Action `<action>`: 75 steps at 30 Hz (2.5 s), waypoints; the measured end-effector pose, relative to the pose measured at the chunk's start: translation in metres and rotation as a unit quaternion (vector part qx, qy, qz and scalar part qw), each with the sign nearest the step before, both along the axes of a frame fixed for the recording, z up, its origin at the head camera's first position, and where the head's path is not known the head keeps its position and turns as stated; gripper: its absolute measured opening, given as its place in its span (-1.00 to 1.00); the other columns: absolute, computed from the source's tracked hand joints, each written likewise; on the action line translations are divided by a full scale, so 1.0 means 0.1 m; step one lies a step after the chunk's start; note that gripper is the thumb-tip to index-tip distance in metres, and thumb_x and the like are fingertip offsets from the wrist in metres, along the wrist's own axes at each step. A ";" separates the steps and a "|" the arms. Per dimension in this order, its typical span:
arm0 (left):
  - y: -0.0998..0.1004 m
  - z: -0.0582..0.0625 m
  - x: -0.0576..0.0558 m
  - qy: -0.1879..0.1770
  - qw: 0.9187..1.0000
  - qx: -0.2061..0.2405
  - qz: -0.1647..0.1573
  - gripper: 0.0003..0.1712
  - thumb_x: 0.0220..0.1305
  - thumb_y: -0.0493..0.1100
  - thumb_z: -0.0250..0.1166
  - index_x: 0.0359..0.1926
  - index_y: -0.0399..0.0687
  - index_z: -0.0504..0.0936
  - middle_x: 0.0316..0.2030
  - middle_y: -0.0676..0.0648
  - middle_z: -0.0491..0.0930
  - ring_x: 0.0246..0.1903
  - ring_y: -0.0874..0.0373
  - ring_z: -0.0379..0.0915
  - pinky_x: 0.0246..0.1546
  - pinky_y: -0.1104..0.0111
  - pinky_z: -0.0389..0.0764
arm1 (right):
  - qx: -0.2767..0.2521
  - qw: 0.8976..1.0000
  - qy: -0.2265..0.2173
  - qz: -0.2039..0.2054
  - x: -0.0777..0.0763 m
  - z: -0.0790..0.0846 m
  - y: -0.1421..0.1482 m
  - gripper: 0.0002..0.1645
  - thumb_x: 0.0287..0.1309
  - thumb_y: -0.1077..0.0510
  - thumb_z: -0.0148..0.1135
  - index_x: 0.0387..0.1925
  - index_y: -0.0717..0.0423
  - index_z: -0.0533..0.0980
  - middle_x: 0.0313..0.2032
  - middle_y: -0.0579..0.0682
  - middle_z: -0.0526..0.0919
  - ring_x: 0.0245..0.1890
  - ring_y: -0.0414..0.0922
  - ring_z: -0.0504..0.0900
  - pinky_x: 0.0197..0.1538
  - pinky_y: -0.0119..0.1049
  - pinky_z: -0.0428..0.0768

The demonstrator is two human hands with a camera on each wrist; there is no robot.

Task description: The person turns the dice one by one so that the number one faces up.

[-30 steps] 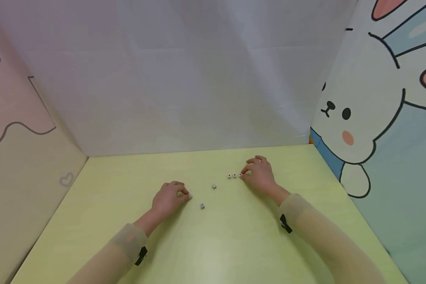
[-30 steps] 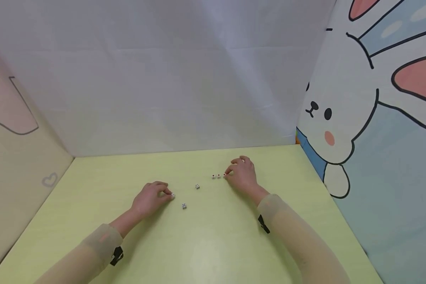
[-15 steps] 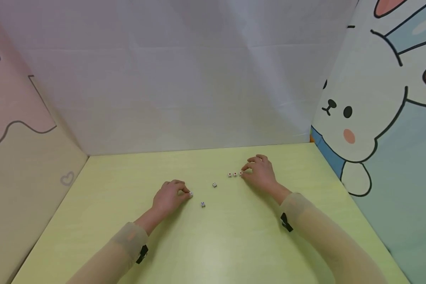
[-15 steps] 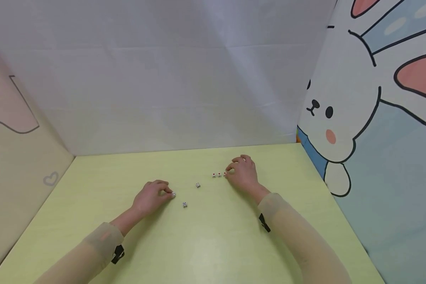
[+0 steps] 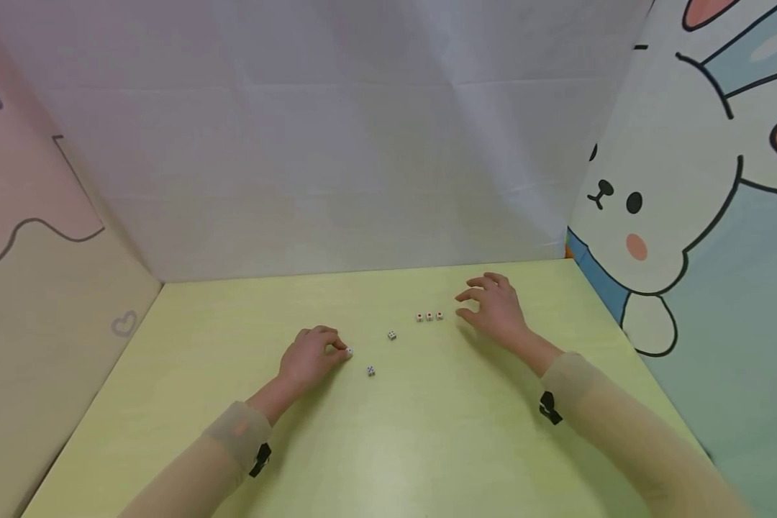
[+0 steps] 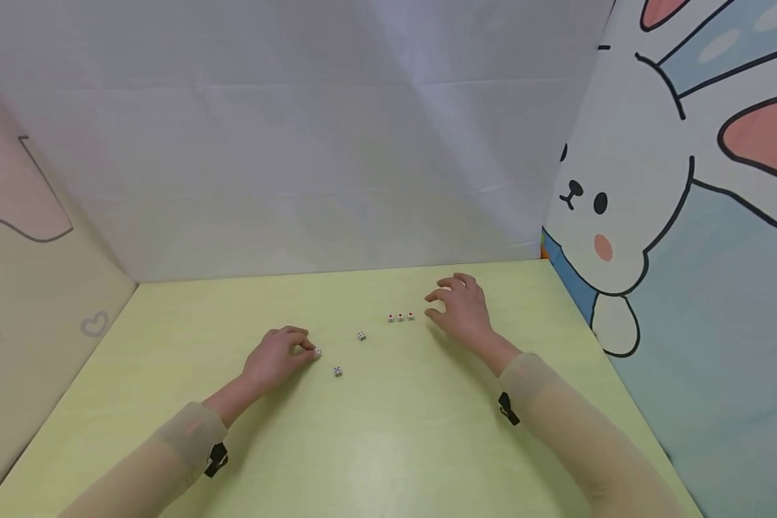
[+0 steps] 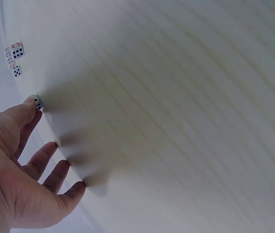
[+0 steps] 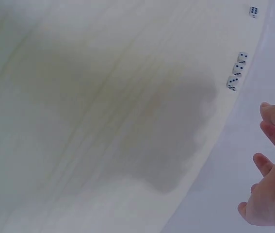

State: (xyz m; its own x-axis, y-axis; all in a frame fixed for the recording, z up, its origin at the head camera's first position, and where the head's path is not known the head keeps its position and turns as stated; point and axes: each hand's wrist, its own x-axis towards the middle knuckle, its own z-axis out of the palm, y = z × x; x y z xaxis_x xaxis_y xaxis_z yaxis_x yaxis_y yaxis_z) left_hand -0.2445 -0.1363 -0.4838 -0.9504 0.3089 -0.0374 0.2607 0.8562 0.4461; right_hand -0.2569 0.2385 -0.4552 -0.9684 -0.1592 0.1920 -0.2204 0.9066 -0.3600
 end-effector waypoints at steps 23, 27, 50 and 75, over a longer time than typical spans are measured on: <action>0.00 0.06 -0.02 -0.006 1.000 -0.004 0.001 -0.86 0.35 0.04 0.42 -0.23 0.13 0.78 0.25 -0.15 0.56 0.24 -0.28 0.39 0.06 -0.08 0.56 | -0.022 0.997 0.055 0.059 0.36 0.19 -0.06 -0.75 0.18 0.07 0.50 -0.10 -0.01 0.76 0.18 0.13 0.60 0.38 0.25 0.26 0.32 0.34 0.24; 0.00 0.05 -0.01 -0.010 1.000 0.001 0.003 -0.85 0.35 0.05 0.41 -0.23 0.14 0.78 0.26 -0.14 0.55 0.26 -0.27 0.37 0.08 -0.08 0.55 | -0.025 0.995 0.066 0.072 0.40 0.18 -0.08 -0.76 0.17 0.08 0.52 -0.11 -0.01 0.76 0.16 0.12 0.62 0.34 0.24 0.29 0.30 0.31 0.29; 0.00 0.04 -0.01 -0.007 1.000 0.003 0.002 -0.87 0.34 0.04 0.42 -0.24 0.14 0.78 0.25 -0.14 0.56 0.24 -0.26 0.39 0.08 -0.07 0.55 | -0.006 0.991 0.006 0.132 0.58 0.00 -0.53 -0.74 0.15 0.06 0.53 -0.11 -0.01 0.77 0.03 -0.02 0.66 0.14 0.05 0.46 0.24 0.00 0.46; 0.00 0.03 -0.03 -0.006 1.000 0.002 0.003 -0.85 0.33 0.05 0.43 -0.22 0.13 0.79 0.25 -0.12 0.56 0.23 -0.21 0.40 0.09 -0.04 0.55 | 0.043 0.981 -0.062 0.181 0.43 -0.18 -1.31 -0.78 0.20 -0.04 0.45 -0.12 -0.18 0.76 -0.02 -0.15 0.64 0.11 -0.07 0.44 0.23 -0.14 0.43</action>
State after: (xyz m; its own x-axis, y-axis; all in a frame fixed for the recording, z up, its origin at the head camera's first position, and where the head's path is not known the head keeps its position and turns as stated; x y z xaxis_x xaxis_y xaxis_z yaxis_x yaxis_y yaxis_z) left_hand -0.2471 -0.1361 -0.4810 -0.9517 0.3035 -0.0469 0.2507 0.8559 0.4523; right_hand -0.2142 0.1075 -0.4733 -0.8609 -0.5065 0.0482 -0.4924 0.8054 -0.3301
